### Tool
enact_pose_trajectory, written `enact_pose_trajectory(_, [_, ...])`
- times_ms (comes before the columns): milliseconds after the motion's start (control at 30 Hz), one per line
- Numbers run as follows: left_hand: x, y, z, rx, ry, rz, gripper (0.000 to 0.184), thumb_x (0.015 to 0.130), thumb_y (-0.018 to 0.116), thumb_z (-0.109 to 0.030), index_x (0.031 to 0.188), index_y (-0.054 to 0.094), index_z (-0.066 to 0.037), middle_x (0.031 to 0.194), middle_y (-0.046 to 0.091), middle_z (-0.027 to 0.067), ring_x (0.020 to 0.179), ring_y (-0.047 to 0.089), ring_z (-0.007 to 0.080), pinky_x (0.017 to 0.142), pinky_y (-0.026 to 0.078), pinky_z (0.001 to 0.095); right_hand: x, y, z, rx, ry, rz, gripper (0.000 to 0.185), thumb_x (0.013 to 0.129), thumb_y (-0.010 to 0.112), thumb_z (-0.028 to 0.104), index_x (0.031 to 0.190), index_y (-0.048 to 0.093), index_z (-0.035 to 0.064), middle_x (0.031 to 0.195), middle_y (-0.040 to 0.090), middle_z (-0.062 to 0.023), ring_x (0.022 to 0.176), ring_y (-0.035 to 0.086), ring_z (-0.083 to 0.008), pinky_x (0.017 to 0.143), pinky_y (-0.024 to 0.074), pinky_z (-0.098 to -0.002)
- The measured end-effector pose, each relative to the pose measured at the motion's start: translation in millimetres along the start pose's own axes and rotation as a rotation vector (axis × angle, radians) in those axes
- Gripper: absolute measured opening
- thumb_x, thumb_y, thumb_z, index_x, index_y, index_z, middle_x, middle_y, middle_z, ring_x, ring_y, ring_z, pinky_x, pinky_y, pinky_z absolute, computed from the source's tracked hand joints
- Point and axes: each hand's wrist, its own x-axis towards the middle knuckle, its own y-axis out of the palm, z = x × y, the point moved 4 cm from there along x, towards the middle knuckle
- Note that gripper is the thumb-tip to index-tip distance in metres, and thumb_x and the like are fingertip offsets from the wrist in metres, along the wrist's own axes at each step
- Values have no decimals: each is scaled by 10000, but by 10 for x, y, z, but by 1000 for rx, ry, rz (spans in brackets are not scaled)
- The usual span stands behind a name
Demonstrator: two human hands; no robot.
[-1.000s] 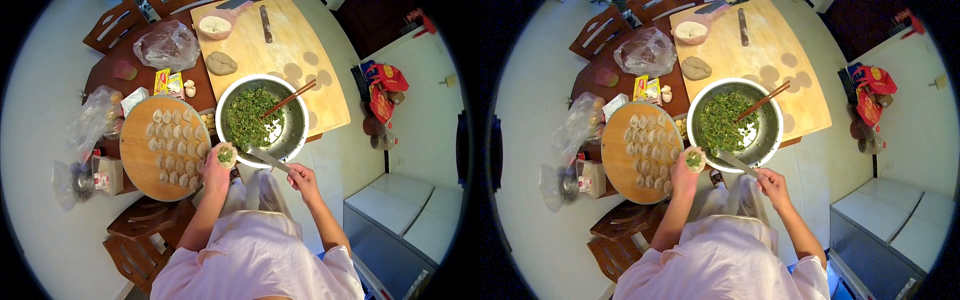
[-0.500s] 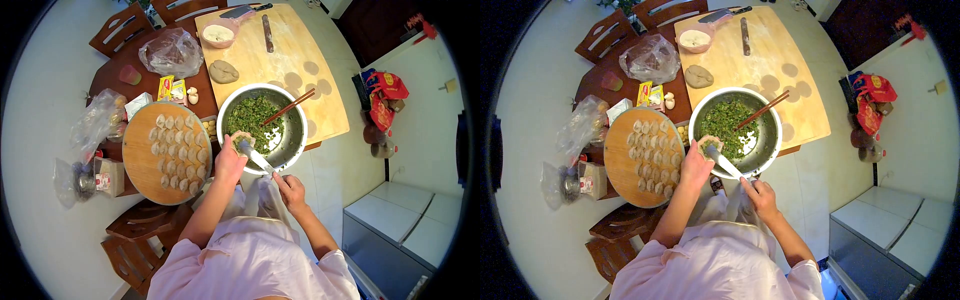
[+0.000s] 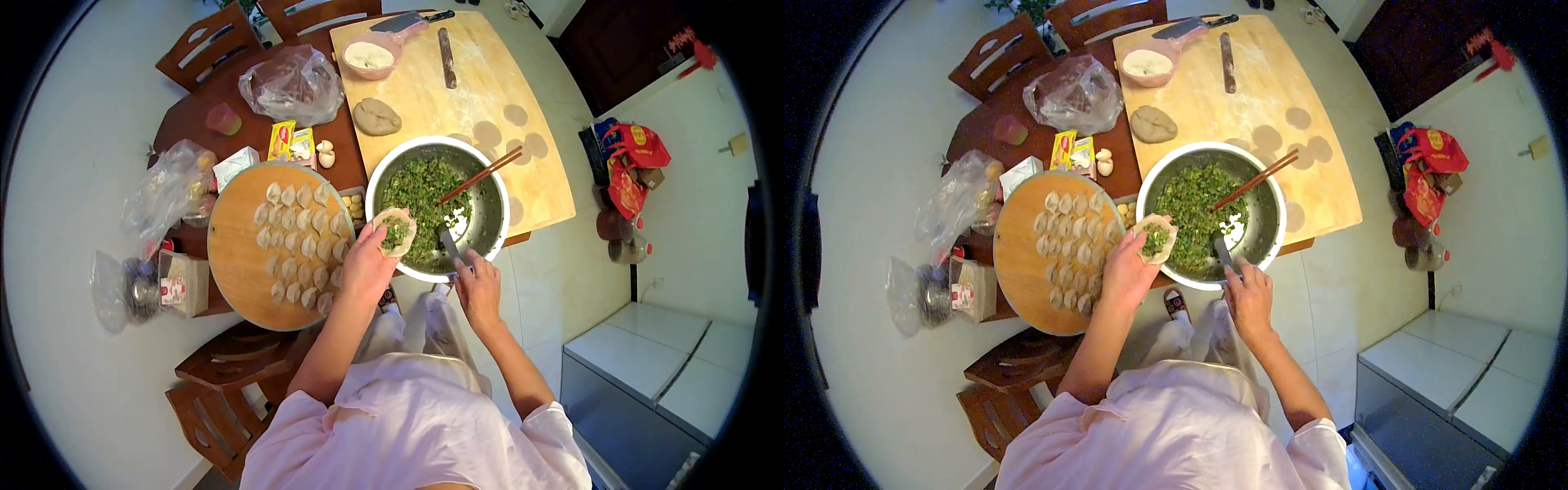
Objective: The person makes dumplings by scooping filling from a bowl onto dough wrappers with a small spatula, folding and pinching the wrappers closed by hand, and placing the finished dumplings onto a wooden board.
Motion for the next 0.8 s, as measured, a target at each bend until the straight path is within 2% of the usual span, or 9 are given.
enact_pose_trajectory(67, [-63, 29, 44, 5, -54, 51, 371, 1008, 324, -98, 1338, 360, 66, 1366, 446, 242, 1250, 470, 344, 1069, 383, 423, 172, -284, 200, 102, -76, -103, 372, 726, 701, 43, 1092, 636, 65, 1139, 607, -133, 970, 594, -308, 826, 455, -426])
enact_pose_trajectory(167, [-195, 111, 121, 10, -148, 132, 382, 1002, 347, -99, 1349, 357, 61, 1355, 461, 231, 1241, 481, 325, 1045, 402, 437, 396, -594, 467, 279, -350, -210, 387, 715, 744, 72, 1085, 632, 62, 1231, 584, -113, 1051, 589, -300, 885, 446, -429])
enact_pose_trajectory(233, [-285, 190, 149, 35, -211, 128, 389, 1000, 355, -101, 1359, 358, 51, 1348, 470, 223, 1233, 489, 309, 1030, 413, 437, 499, -653, 544, 281, -462, -196, 361, 685, 763, 83, 1025, 643, 78, 1251, 583, -111, 1078, 586, -282, 909, 440, -433])
enact_pose_trajectory(267, [-327, 180, 161, 51, -237, 127, 354, 1001, 391, -99, 1334, 422, 15, 1311, 513, 153, 1211, 505, 238, 1011, 427, 398, 531, -664, 556, 267, -511, -170, 337, 685, 763, 89, 1002, 647, 82, 1255, 583, -112, 1084, 585, -281, 913, 440, -431])
enact_pose_trajectory(300, [-358, 193, 163, 62, -230, 155, 355, 1001, 394, -101, 1336, 423, 11, 1309, 515, 139, 1206, 507, 230, 1005, 430, 392, 558, -678, 579, 254, -561, -143, 313, 686, 762, 94, 978, 651, 85, 1259, 583, -114, 1090, 584, -280, 918, 439, -429])
enact_pose_trajectory(333, [-386, 207, 159, 74, -222, 181, 356, 1001, 397, -102, 1339, 425, 7, 1307, 517, 124, 1201, 509, 221, 998, 434, 385, 587, -718, 618, 240, -593, -129, 98, 806, 608, 133, 887, 629, 82, 1277, 578, -104, 1155, 556, -261, 919, 441, -419])
enact_pose_trajectory(433, [-465, 251, 129, 150, -188, 240, 351, 998, 421, -110, 1331, 451, -2, 1312, 515, 96, 1191, 510, 196, 973, 448, 363, 613, -743, 662, 257, -674, -94, 88, 779, 639, 119, 857, 626, 79, 1247, 594, -117, 1137, 570, -260, 910, 447, -420])
enact_pose_trajectory(700, [-788, 485, 44, 420, -87, 288, 370, 1006, 451, -148, 1331, 455, 29, 1295, 528, 118, 1195, 504, 165, 965, 460, 333, 722, -980, 800, 520, -428, -234, 213, 691, 749, 82, 841, 607, 31, 1115, 621, -164, 925, 613, -305, 814, 470, -414])
enact_pose_trajectory(800, [-853, 600, -12, 450, 89, 489, 382, 972, 515, -122, 1313, 475, 47, 1288, 542, 132, 1198, 509, 180, 975, 448, 334, 725, -1039, 786, 522, -377, -266, 207, 698, 744, 72, 851, 610, 32, 1084, 620, -152, 918, 611, -303, 817, 471, -418])
